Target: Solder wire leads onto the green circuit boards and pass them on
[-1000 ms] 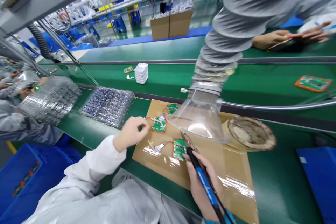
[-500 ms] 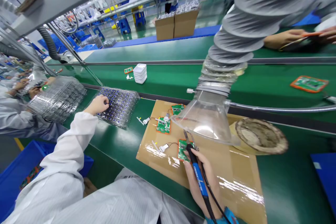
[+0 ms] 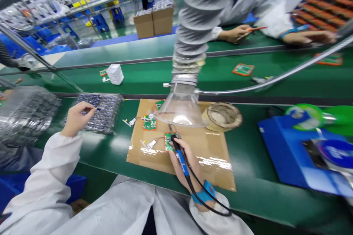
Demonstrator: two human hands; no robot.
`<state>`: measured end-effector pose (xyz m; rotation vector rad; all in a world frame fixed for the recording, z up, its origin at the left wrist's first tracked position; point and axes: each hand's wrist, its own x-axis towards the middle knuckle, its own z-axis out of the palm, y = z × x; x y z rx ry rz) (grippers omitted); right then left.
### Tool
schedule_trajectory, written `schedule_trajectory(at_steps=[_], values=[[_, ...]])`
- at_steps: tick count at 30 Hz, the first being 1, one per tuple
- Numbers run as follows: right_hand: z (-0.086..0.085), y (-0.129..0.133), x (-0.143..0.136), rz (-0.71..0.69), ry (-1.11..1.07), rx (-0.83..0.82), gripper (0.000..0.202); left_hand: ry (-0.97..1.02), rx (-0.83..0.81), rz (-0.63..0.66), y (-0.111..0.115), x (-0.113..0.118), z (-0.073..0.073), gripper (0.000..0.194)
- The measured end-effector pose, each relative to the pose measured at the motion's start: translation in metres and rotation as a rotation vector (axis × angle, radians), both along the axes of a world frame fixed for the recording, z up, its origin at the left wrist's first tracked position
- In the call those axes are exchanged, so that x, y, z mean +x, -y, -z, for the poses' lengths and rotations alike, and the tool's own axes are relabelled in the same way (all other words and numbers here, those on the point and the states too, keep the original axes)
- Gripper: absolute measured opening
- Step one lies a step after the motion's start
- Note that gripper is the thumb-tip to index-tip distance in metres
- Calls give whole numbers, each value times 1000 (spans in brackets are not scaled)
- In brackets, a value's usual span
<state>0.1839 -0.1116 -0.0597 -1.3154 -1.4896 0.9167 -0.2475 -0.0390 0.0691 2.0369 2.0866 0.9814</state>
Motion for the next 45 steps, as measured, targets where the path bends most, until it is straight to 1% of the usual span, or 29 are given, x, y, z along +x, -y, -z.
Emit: schedule_trajectory(at_steps=[2, 3, 4, 5, 6, 7, 9, 11, 12, 14, 18, 21, 26, 29, 33, 35, 39, 42, 45], values=[[-1, 0, 0, 4, -8, 8, 42, 431, 123, 60, 7, 47, 15, 15], [-2, 0, 0, 8, -16, 16, 41, 669, 136, 109, 11, 73, 22, 19], [-4, 0, 0, 13, -28, 27, 40, 897, 105, 157, 16, 100, 30, 23], [-7, 1, 0, 23, -43, 42, 38, 1076, 26, 198, 20, 126, 37, 27], [-10, 1, -1, 38, -64, 58, 35, 1202, -69, 232, 23, 151, 43, 31], [-14, 1, -1, 57, -87, 71, 33, 1277, -181, 257, 26, 173, 49, 34], [-23, 1, -4, 98, -139, 81, 28, 1292, -436, 318, 30, 209, 56, 37], [-31, 0, -7, 128, -195, 74, 24, 1214, -648, 373, 31, 232, 60, 38], [-35, 0, -9, 133, -228, 66, 23, 1171, -718, 392, 31, 239, 61, 38], [-39, -2, -14, 130, -309, 49, 26, 1117, -769, 406, 30, 247, 61, 38], [-41, -7, -23, 130, -454, -1, 31, 1042, -728, 434, 32, 249, 60, 35], [-41, -9, -26, 145, -495, -18, 29, 986, -695, 465, 34, 247, 61, 31], [-44, -12, -27, 130, -498, -36, 29, 908, -644, 493, 36, 245, 63, 25], [-41, -12, -27, 142, -459, -48, 28, 792, -561, 510, 32, 242, 63, 19], [-31, -7, -21, 221, -326, -11, 25, 476, -330, 616, 17, 235, 69, 16], [-26, -4, -15, 266, -261, 19, 25, 335, -270, 623, 10, 232, 74, 17], [-19, 7, 3, 319, -153, 66, 26, 158, -303, 592, 2, 229, 81, 18], [-14, 17, 14, 338, -57, 111, 22, 112, -341, 599, -1, 231, 80, 20], [-11, 25, 20, 333, -30, 149, 14, 94, -376, 628, -4, 232, 78, 22]])
